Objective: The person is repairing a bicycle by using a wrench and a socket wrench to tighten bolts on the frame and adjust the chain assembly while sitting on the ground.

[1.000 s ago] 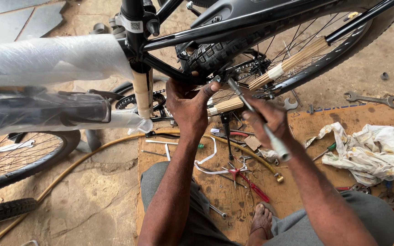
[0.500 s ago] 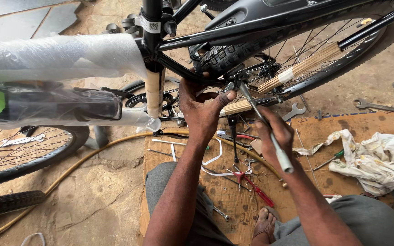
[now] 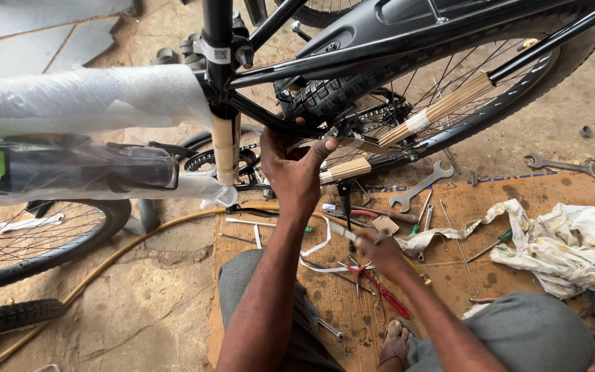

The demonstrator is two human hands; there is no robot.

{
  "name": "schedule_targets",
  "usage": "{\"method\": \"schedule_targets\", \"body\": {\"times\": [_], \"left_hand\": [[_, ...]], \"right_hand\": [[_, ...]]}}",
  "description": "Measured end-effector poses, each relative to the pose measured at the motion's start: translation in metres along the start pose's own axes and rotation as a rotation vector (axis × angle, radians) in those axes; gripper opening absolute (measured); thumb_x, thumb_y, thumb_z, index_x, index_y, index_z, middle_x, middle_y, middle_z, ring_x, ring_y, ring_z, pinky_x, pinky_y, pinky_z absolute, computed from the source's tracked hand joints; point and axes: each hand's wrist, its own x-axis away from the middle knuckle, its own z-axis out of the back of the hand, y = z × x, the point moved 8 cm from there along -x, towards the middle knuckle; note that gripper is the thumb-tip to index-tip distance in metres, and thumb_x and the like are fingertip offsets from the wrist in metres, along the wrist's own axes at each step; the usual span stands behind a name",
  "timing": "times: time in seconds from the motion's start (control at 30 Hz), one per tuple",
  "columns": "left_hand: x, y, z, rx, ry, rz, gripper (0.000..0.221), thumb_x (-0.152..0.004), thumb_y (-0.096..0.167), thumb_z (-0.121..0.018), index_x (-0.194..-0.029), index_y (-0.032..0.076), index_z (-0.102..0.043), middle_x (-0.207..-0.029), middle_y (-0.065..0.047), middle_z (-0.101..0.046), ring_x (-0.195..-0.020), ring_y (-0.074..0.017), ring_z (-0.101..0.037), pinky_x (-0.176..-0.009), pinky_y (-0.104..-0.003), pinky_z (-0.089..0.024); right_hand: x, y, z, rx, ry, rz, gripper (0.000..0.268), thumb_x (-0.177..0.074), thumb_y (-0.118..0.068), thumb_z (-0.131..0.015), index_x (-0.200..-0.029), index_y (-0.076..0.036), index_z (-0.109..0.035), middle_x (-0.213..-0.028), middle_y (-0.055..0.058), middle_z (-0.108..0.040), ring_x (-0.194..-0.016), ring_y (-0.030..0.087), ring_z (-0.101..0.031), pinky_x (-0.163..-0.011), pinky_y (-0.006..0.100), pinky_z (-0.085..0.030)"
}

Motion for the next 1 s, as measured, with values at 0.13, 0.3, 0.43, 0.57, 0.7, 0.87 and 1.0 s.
{"method": "schedule_targets", "body": {"times": [0.13, 0.3, 0.43, 0.57, 0.7, 0.87, 1.0], "left_hand": [[-0.01, -0.006, 0.001, -0.121, 0.021, 0.003, 0.077, -0.075, 0.059, -0.088, -0.116, 0.0, -0.059, -0.108, -0.011, -0.067, -0.1, -0.0232, -0.067, -0.091, -0.038, -0.059], [-0.007, -0.004, 0.0, -0.181, 0.039, 0.003, 0.077, -0.076, 0.057, -0.087, -0.118, -0.001, -0.059, -0.112, -0.012, -0.065, -0.105, -0.0232, -0.067, -0.093, -0.037, -0.059], [-0.002, 0.004, -0.001, -0.023, 0.044, -0.034, 0.089, -0.073, 0.06, -0.087, -0.129, 0.0, -0.052, -0.113, -0.01, -0.063, -0.104, -0.0216, -0.067, -0.092, -0.035, -0.059], [-0.015, -0.005, 0.003, -0.136, 0.103, 0.01, 0.083, -0.073, 0.05, -0.092, -0.125, -0.002, -0.054, -0.111, -0.01, -0.065, -0.102, -0.0218, -0.068, -0.088, -0.034, -0.06], [-0.013, -0.006, 0.005, -0.075, 0.122, 0.059, 0.077, -0.071, 0.045, -0.094, -0.12, -0.003, -0.058, -0.103, -0.011, -0.068, -0.096, -0.0212, -0.07, -0.085, -0.034, -0.063], [-0.003, 0.015, 0.007, -0.013, 0.011, 0.028, 0.081, -0.07, 0.044, -0.094, -0.126, -0.002, -0.057, -0.109, -0.01, -0.068, -0.1, -0.0198, -0.069, -0.09, -0.032, -0.059], [-0.004, 0.014, 0.008, -0.166, 0.01, 0.117, 0.074, -0.07, 0.034, -0.095, -0.123, -0.003, -0.061, -0.106, -0.011, -0.071, -0.1, -0.0209, -0.072, -0.091, -0.034, -0.062]], "right_hand": [[0.0, 0.062, -0.065, -0.121, -0.123, -0.23, 0.031, -0.097, -0.026, -0.064, -0.124, -0.012, -0.072, -0.084, 0.007, -0.072, -0.072, 0.019, -0.067, -0.068, 0.035, -0.058], [-0.011, 0.059, -0.076, 0.037, -0.303, -0.09, 0.043, -0.089, -0.017, -0.079, -0.13, -0.014, -0.065, -0.12, 0.006, -0.07, -0.108, 0.016, -0.067, -0.101, 0.037, -0.051], [-0.054, 0.036, 0.043, 0.27, -0.08, -0.109, 0.059, -0.086, -0.021, -0.08, -0.141, -0.023, -0.059, -0.138, 0.004, -0.065, -0.117, 0.023, -0.07, -0.1, 0.038, -0.062], [-0.06, -0.026, 0.224, 0.438, 0.406, 0.091, 0.037, -0.092, 0.002, -0.059, -0.122, -0.015, -0.073, -0.12, 0.018, -0.069, -0.098, 0.025, -0.073, -0.072, 0.029, -0.063], [-0.056, -0.03, 0.337, -0.772, 0.724, 0.436, 0.026, -0.104, -0.014, -0.069, -0.13, -0.012, -0.064, -0.123, 0.011, -0.068, -0.105, 0.02, -0.069, -0.082, 0.032, -0.06], [-0.109, -0.019, 0.356, -1.245, 0.519, 0.516, 0.041, -0.105, -0.024, -0.066, -0.142, -0.015, -0.052, -0.136, 0.011, -0.057, -0.118, 0.026, -0.06, -0.096, 0.047, -0.052], [-0.117, -0.058, 0.345, -1.472, 0.305, 0.505, 0.041, -0.101, -0.024, -0.061, -0.138, -0.021, -0.044, -0.136, 0.016, -0.061, -0.118, 0.03, -0.063, -0.102, 0.052, -0.051]]}}
